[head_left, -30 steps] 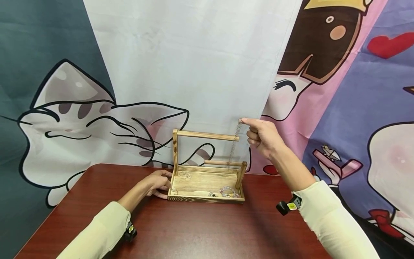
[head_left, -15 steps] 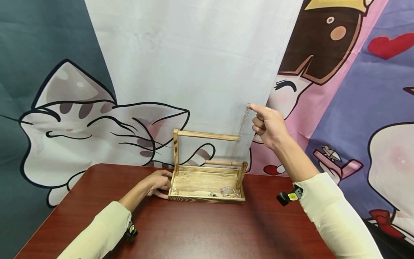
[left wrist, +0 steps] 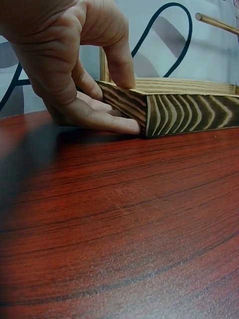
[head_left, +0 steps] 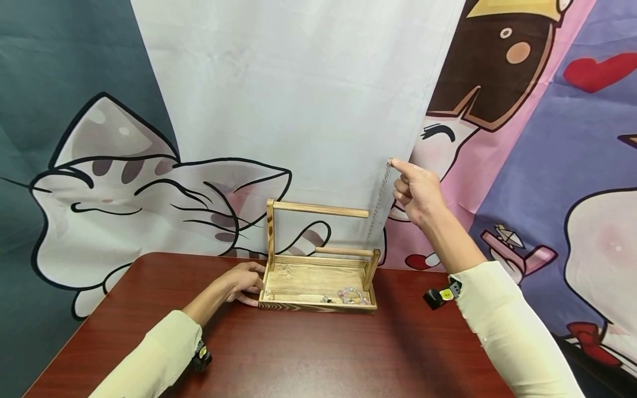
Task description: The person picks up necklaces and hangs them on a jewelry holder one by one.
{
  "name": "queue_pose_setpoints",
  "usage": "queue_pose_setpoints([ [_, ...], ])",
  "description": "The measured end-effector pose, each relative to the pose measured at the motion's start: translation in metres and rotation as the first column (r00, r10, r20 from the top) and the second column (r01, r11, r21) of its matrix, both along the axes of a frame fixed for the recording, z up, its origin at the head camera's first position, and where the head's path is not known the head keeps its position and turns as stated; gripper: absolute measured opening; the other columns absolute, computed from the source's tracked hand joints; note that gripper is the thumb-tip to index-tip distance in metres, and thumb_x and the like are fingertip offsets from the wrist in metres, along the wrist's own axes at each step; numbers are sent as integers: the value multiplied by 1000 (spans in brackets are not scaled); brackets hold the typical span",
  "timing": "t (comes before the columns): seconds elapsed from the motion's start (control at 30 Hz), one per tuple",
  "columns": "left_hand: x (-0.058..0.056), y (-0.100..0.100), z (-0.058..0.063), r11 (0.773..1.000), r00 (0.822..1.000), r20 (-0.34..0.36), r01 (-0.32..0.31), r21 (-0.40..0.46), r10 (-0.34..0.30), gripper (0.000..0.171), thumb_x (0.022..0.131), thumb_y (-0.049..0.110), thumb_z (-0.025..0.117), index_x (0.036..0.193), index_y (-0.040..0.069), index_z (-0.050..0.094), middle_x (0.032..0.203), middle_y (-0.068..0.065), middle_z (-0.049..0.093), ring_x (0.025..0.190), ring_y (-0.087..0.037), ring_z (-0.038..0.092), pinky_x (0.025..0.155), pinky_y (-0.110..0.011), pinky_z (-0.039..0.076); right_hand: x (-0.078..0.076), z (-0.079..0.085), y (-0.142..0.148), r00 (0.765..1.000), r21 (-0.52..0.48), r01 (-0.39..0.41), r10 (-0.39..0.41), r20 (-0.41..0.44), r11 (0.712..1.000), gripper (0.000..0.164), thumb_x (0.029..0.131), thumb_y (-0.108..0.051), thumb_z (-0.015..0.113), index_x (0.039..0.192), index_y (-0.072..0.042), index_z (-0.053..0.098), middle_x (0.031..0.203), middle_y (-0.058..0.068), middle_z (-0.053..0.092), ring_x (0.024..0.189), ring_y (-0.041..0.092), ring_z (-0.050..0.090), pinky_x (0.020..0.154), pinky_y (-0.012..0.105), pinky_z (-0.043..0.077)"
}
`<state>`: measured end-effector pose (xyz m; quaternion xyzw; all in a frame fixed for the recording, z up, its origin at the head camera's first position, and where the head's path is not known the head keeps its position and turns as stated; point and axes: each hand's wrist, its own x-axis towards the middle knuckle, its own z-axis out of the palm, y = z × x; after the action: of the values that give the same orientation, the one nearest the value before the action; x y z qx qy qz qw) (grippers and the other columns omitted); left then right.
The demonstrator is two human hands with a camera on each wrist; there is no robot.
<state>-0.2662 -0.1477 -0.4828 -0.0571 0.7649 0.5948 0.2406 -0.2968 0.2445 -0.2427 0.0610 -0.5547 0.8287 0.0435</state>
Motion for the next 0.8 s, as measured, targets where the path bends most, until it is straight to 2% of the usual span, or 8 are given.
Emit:
queue_pose_setpoints([
  [0.23, -1, 0, -2, 1000, 1000, 5, -5, 5, 5, 70, 91, -8, 65, 158, -3, 47, 118, -22, 74, 104, -26, 75, 77, -46, 73, -6, -13, -2, 1000, 1, 0, 0, 27, 1000, 33, 113, -6, 65, 88, -12, 85, 50, -11, 34, 60, 9, 11, 57, 24, 8],
  [0.53, -2, -2, -4, 1000, 1000, 5, -6, 16, 6, 69, 92, -8, 66, 158, -3, 47, 118, -23, 75, 104, -27, 76, 77, -47, 73, -12, -27, -12, 999, 48, 3, -6, 52, 999, 31, 112, -10, 68, 86, -15, 85, 51, -11, 33, 60, 9, 11, 56, 23, 9],
  [0.8, -1, -2, -3, 1000, 1000, 3, 0, 23, 0, 70, 92, -8, 66, 158, -4, 46, 120, -24, 74, 106, -28, 76, 79, -49, 73, -18, -34, -17, 998, 33, 11, -13, 57, 999, 30, 111, -9, 69, 86, -14, 85, 51, -11, 32, 62, 11, 10, 54, 24, 10],
])
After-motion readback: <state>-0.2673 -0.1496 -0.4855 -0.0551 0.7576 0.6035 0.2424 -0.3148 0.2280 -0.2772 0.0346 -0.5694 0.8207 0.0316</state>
